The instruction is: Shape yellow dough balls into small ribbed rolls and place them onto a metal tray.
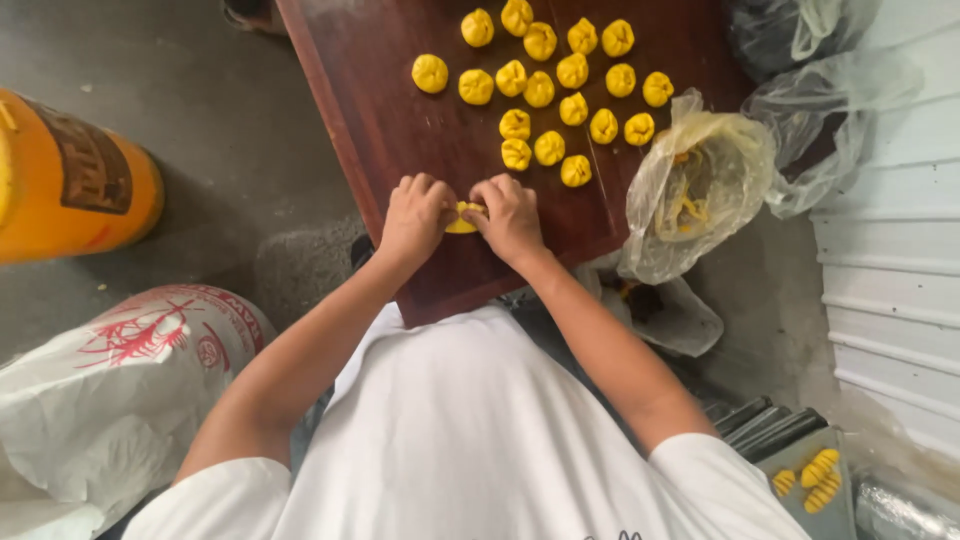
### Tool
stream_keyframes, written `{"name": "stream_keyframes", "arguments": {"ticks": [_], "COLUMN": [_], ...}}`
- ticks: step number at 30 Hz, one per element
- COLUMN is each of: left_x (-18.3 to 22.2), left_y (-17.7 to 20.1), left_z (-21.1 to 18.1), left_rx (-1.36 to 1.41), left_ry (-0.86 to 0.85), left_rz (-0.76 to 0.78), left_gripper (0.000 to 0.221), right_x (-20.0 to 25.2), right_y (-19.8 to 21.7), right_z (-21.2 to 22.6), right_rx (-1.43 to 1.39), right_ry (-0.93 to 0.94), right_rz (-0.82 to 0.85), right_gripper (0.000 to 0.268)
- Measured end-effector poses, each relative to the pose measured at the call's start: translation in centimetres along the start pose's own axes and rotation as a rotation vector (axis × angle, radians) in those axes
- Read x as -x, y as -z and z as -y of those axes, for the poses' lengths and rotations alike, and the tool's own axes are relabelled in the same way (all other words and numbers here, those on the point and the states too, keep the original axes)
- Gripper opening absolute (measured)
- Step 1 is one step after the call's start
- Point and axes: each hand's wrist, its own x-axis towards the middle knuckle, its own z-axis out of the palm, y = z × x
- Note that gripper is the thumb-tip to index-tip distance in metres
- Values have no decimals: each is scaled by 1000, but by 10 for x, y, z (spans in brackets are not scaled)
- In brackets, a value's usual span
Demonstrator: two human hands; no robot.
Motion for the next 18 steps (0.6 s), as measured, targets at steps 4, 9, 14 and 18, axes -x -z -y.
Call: {"name": "stream_keyframes", "arguments": {"ticks": [4,9,14,18], "left_x": [2,3,-8,-10], "left_y": [24,23,11,10], "left_z": [-11,-4,5,-3], "left_rx": [61,63,165,113], "left_ry": [-38,-176,-104,0], "left_rz": [-57,-8,34,36], "left_gripper": [32,41,15,10], "right_x": [0,10,6,3], "right_y": [23,15,-4,-2], "right_z": [12,0,-19,-6], "right_rx": [2,-27,-54,-35], "right_ry": [114,168,93,83], "right_rz": [30,40,49,23], "right_gripper": [42,39,19,21]}}
